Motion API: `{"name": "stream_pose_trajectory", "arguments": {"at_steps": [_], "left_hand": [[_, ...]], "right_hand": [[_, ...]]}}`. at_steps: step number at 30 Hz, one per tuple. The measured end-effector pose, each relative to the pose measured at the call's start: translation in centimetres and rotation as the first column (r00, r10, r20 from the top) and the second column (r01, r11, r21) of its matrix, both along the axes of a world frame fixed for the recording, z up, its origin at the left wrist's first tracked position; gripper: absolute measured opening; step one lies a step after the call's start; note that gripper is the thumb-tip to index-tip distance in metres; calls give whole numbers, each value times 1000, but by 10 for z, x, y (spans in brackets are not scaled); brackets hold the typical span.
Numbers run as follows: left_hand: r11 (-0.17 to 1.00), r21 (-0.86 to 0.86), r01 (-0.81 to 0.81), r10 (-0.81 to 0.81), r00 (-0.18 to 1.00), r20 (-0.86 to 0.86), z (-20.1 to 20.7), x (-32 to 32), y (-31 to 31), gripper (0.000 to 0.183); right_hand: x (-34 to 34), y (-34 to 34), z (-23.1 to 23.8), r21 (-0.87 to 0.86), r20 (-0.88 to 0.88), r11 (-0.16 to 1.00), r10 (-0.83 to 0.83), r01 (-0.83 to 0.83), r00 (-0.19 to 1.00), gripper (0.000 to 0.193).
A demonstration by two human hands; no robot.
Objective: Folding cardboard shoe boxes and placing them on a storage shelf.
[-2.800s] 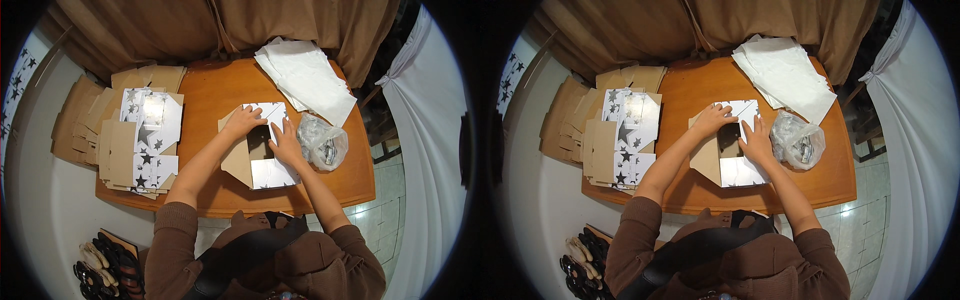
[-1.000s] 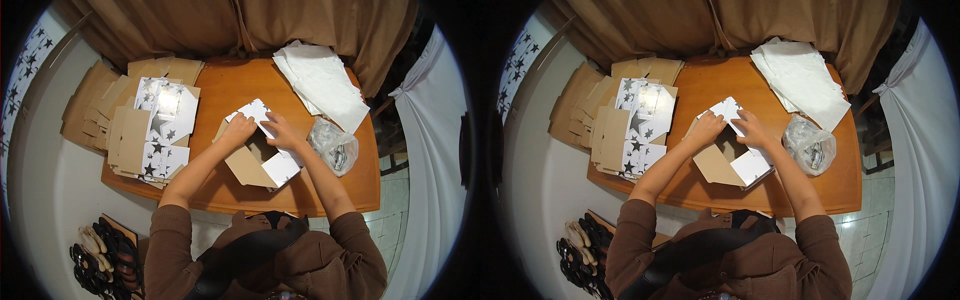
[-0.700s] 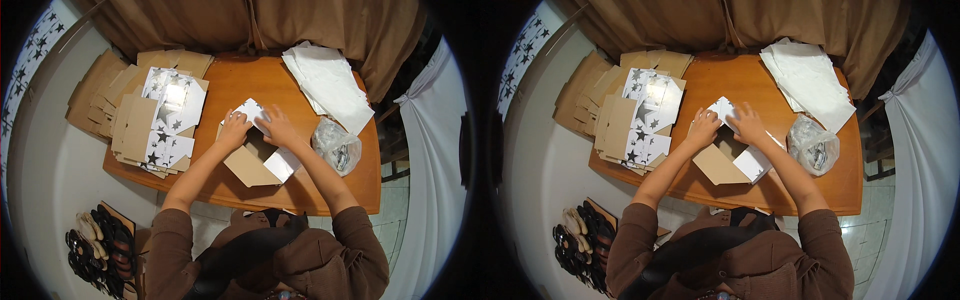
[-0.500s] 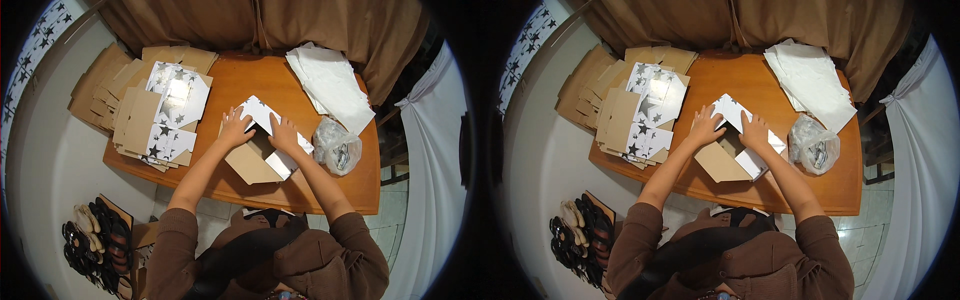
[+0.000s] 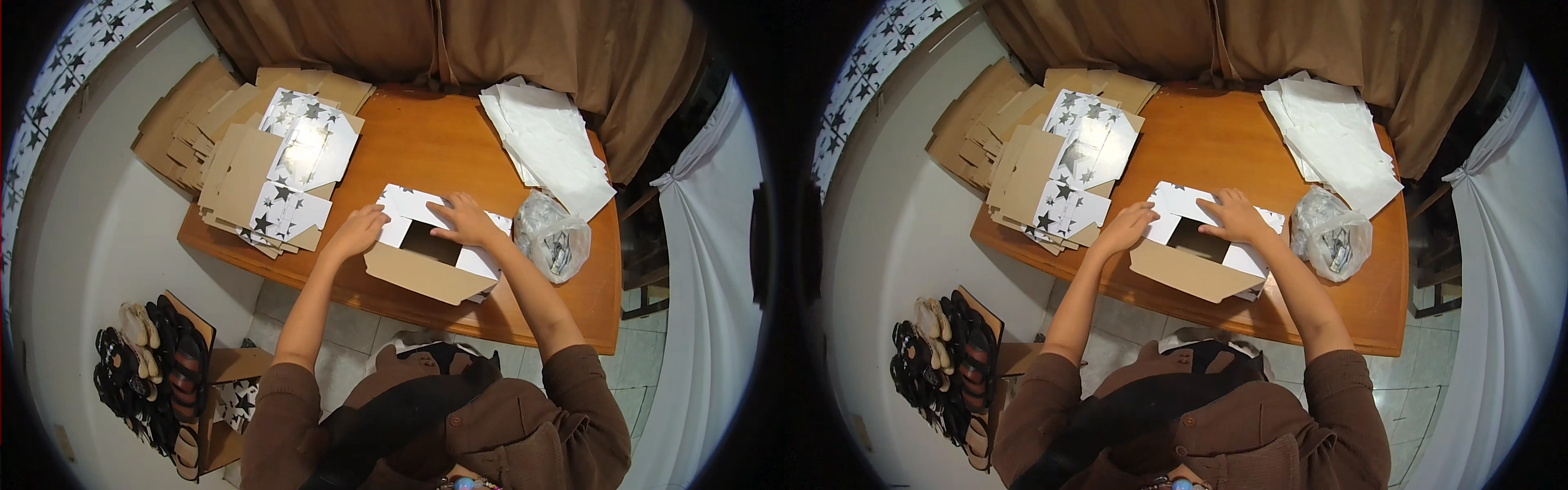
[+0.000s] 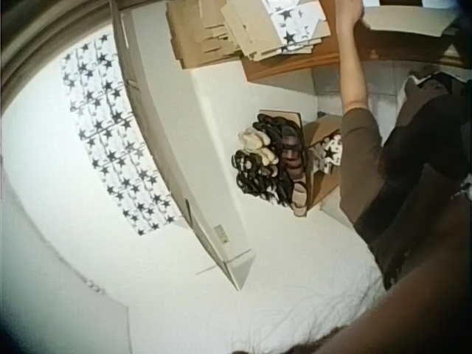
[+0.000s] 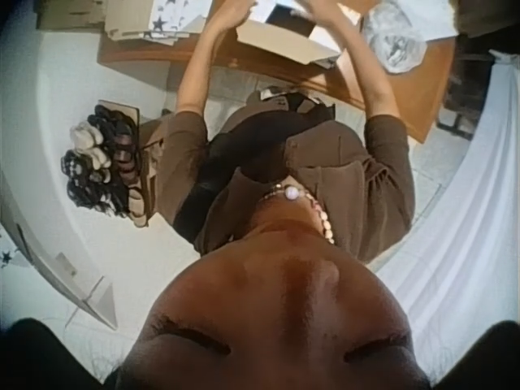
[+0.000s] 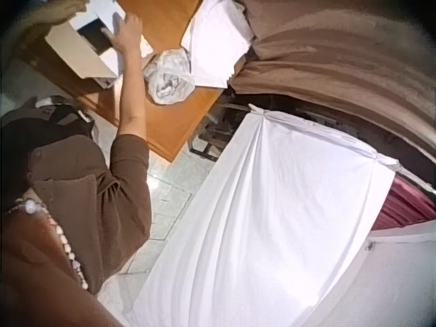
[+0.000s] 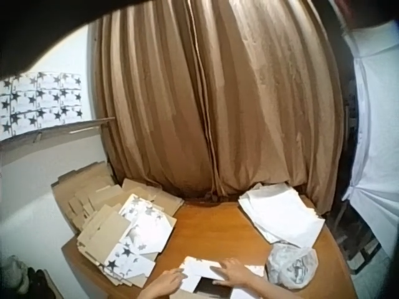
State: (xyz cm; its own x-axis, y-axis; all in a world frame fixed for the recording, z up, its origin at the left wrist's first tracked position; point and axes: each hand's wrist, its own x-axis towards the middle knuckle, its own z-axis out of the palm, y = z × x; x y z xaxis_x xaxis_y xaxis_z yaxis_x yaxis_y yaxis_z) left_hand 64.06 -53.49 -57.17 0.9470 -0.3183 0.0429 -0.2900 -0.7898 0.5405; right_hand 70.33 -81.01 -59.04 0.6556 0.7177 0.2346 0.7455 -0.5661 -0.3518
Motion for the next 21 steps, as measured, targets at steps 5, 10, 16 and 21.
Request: {"name": "stream_pose_trajectory", "arguments": {"at_steps": [5, 10, 16, 21], "left_hand": [[749, -650, -129, -36, 971, -235, -14, -39, 27, 37], [925, -367, -96, 39, 987, -157, 9, -77, 5, 38], [965, -254, -67, 68, 998, -6, -12, -80, 3, 34], [989, -147, -18, 43, 985, 165, -22, -77, 7, 19]], "right_hand": [[-37, -37, 14, 239, 47, 970, -61, 48, 997, 32], [-121, -88, 28, 439, -217, 887, -48, 141, 975, 33], [-161, -79, 17, 318, -75, 945, -56, 77, 996, 34], [-177, -66, 9, 334, -172, 926, -121, 174, 978, 29]]}}
